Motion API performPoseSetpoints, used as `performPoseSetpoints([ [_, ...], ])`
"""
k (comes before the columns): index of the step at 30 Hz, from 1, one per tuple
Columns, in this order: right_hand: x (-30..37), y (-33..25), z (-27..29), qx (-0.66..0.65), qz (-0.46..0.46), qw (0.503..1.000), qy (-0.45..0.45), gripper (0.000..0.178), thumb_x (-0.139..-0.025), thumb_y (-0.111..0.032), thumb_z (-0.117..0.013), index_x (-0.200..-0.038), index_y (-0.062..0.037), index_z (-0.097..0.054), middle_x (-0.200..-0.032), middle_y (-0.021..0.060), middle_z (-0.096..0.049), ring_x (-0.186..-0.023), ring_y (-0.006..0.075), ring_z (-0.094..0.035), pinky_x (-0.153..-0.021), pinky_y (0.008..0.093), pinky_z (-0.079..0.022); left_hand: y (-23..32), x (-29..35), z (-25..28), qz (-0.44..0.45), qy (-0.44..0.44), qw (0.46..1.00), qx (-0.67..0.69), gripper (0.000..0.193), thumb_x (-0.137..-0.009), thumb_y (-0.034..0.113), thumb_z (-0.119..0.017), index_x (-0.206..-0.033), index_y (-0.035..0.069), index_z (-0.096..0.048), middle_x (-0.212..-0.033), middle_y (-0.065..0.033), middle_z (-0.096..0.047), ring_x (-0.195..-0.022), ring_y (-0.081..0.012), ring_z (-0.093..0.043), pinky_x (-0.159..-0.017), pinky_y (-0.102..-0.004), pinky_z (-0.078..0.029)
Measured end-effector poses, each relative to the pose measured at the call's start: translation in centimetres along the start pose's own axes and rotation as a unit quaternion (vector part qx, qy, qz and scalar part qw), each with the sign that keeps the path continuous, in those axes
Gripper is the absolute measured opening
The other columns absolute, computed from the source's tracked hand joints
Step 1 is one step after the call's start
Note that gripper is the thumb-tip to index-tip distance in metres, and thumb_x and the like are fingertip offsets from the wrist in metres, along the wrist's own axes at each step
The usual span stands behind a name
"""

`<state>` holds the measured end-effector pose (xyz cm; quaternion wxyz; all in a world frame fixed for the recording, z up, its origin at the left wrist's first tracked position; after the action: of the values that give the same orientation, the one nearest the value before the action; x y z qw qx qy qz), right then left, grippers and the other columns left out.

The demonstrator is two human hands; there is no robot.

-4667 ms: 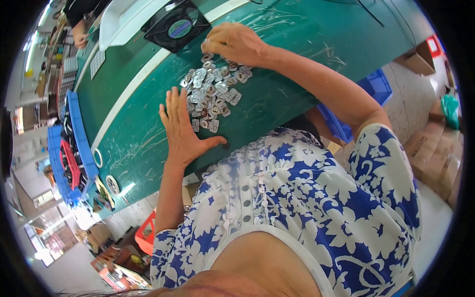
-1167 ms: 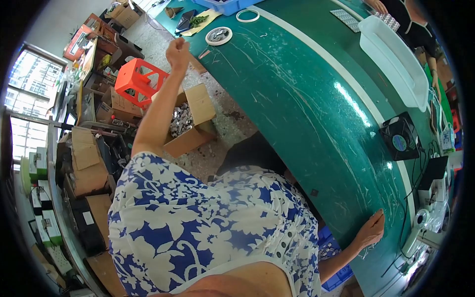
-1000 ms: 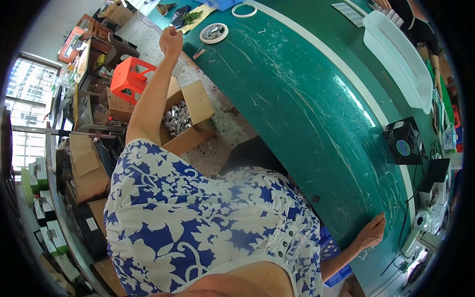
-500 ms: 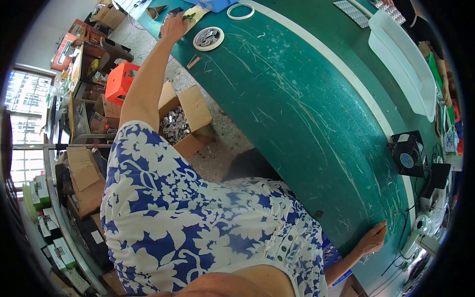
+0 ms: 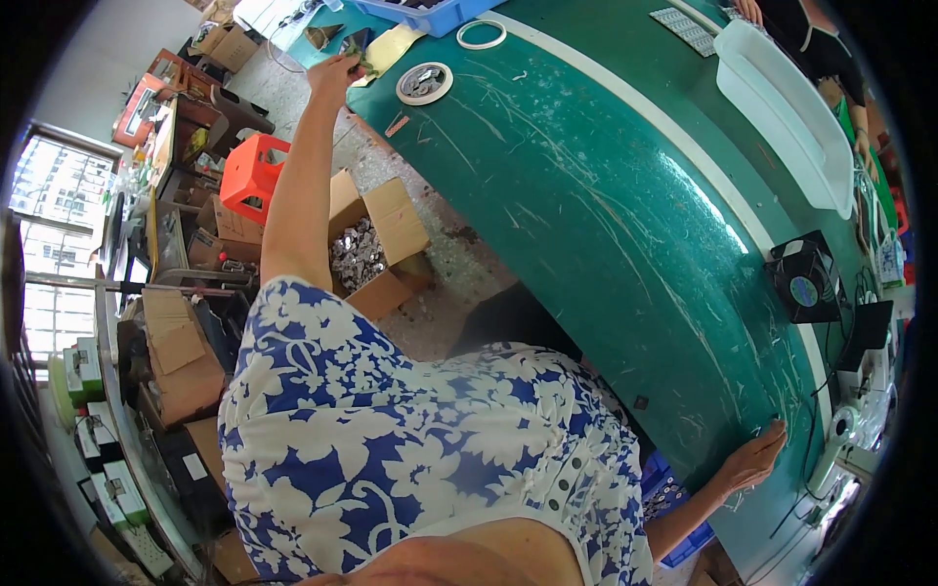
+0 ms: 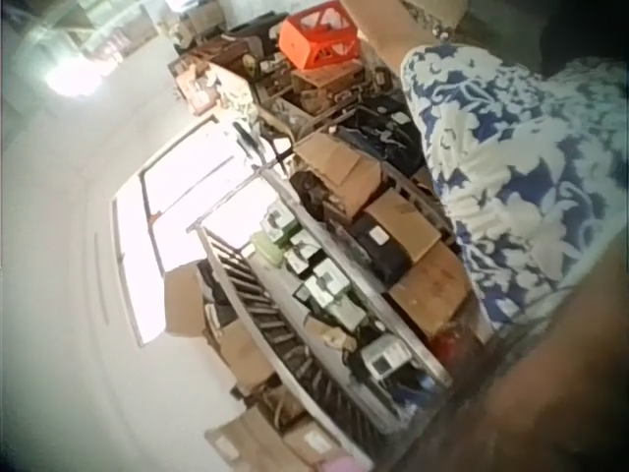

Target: The person tests small LED circuit boards by pressing them against a coin battery by hand, retrieves a box of components, and tests more circuit boards with the battery.

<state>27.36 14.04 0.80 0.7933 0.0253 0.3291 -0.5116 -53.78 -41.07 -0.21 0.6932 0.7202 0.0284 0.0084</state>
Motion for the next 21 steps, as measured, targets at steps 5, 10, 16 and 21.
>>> performPoseSetpoints([
  [5,-1.0,0.8,-0.5,-0.048,0.016,0.999,0.02,0.033,-0.105,-0.032,-0.056,-0.114,-0.0041,-0.071,-0.098,0.0115,-0.076,-0.085,0.0224,-0.073,-0.064,0.0339,-0.054,-1.2,11.4,1.4,0.094,-0.094,0.91,0.393,0.015,-0.092,-0.002,-0.067,-0.107,-0.005,-0.064,-0.099,-0.0133,-0.068,-0.072,-0.0216,-0.066,-0.07,-0.0332,-0.061],
  [10,1.0,-10.3,-0.4,-0.453,-0.095,0.873,-0.152,0.018,-0.102,-0.021,-0.064,-0.105,-0.0048,-0.072,-0.069,-0.004,-0.056,-0.056,0.003,-0.047,-0.047,0.0208,-0.034,5.4,30.3,-8.9,-0.019,-0.158,0.956,0.247,0.034,-0.093,0.0,-0.065,-0.126,-0.008,-0.062,-0.098,-0.0123,-0.072,-0.075,-0.0174,-0.07,-0.069,-0.0332,-0.06],
  [16,4.3,-20.2,-1.4,-0.356,0.197,0.89,-0.206,0.017,-0.098,-0.01,-0.066,-0.085,0.0004,-0.059,-0.067,0.0072,-0.054,-0.055,0.0116,-0.051,-0.05,0.0294,-0.038,3.5,11.1,-2.1,-0.178,0.011,0.943,-0.282,0.04,-0.084,0.007,-0.071,-0.123,-0.005,-0.067,-0.094,-0.0172,-0.075,-0.074,-0.0222,-0.074,-0.071,-0.0363,-0.059],
  [21,5.5,-21.7,-1.5,-0.32,0.241,0.882,-0.247,0.02,-0.094,-0.006,-0.068,-0.081,0.0017,-0.054,-0.067,0.0137,-0.051,-0.052,0.0259,-0.048,-0.05,0.0349,-0.038,2.7,1.4,0.2,-0.363,0.025,0.724,-0.585,0.035,-0.081,0.008,-0.067,-0.114,-0.001,-0.073,-0.101,-0.0247,-0.073,-0.092,-0.0366,-0.074,-0.081,-0.0454,-0.059],
])
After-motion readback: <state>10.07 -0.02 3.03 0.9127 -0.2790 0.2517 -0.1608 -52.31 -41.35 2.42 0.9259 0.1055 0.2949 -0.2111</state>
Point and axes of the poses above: each hand's wrist, its own x-axis away from the middle knuckle, its own z-axis out of the back of the hand, y = z × x, the point moved 6 cm from there along -x, towards the middle knuckle
